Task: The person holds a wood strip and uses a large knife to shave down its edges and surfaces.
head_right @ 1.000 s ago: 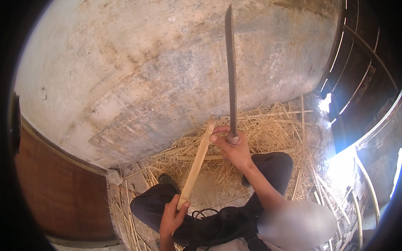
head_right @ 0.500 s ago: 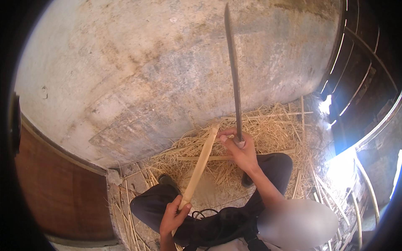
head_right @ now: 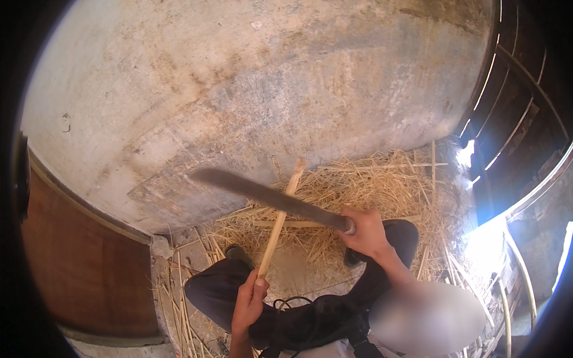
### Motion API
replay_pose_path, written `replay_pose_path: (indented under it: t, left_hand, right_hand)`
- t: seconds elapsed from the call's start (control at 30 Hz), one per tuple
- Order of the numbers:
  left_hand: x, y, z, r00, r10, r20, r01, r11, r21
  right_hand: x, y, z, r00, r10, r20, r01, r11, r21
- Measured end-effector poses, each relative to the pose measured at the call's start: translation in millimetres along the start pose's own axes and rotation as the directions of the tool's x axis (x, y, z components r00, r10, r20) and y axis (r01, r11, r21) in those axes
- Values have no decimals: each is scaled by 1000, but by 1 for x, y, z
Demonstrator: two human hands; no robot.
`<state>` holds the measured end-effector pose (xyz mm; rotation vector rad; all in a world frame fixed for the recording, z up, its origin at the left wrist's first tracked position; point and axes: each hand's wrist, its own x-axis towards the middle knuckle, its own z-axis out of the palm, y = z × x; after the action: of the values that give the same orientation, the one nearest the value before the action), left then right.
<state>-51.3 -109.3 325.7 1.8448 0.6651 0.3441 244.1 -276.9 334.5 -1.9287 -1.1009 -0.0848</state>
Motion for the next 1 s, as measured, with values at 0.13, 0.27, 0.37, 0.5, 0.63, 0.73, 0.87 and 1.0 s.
replay_pose_path:
  t: [0.13,0.27,0.37,0.5,0.63,0.73,0.87,1.0]
  left_hand:
    - [-1,8,3,1000,-19,15,19,1000,0]
    - [-4,20,2,1000,0,0,0,995,96]
    - [-4,5,0,999,6,36,-15,972,236]
    - [-2,5,8,1000,19,23,-27,919,393]
    - [-6,19,16,996,83,-32,-55,852,521]
    - [-11,27,9,1000,-4,-22,16,826,564]
    - [1,17,10,998,51,-44,-17,832,555]
    - [1,19,8,996,81,-31,-50,831,554]
  right_hand:
    - [-5,13,13,996,-63,56,72,982,-177]
    - [1,12,13,992,-78,95,99,965,-241]
    - [6,10,11,992,-70,106,98,954,-284]
    - [3,9,19,982,-125,142,158,952,-260]
    - [11,12,19,977,-164,135,203,910,-363]
    - [37,33,11,999,15,-47,-28,957,-289]
    - [26,11,30,990,-103,93,129,931,-341]
    - [31,24,29,992,-78,96,115,867,-485]
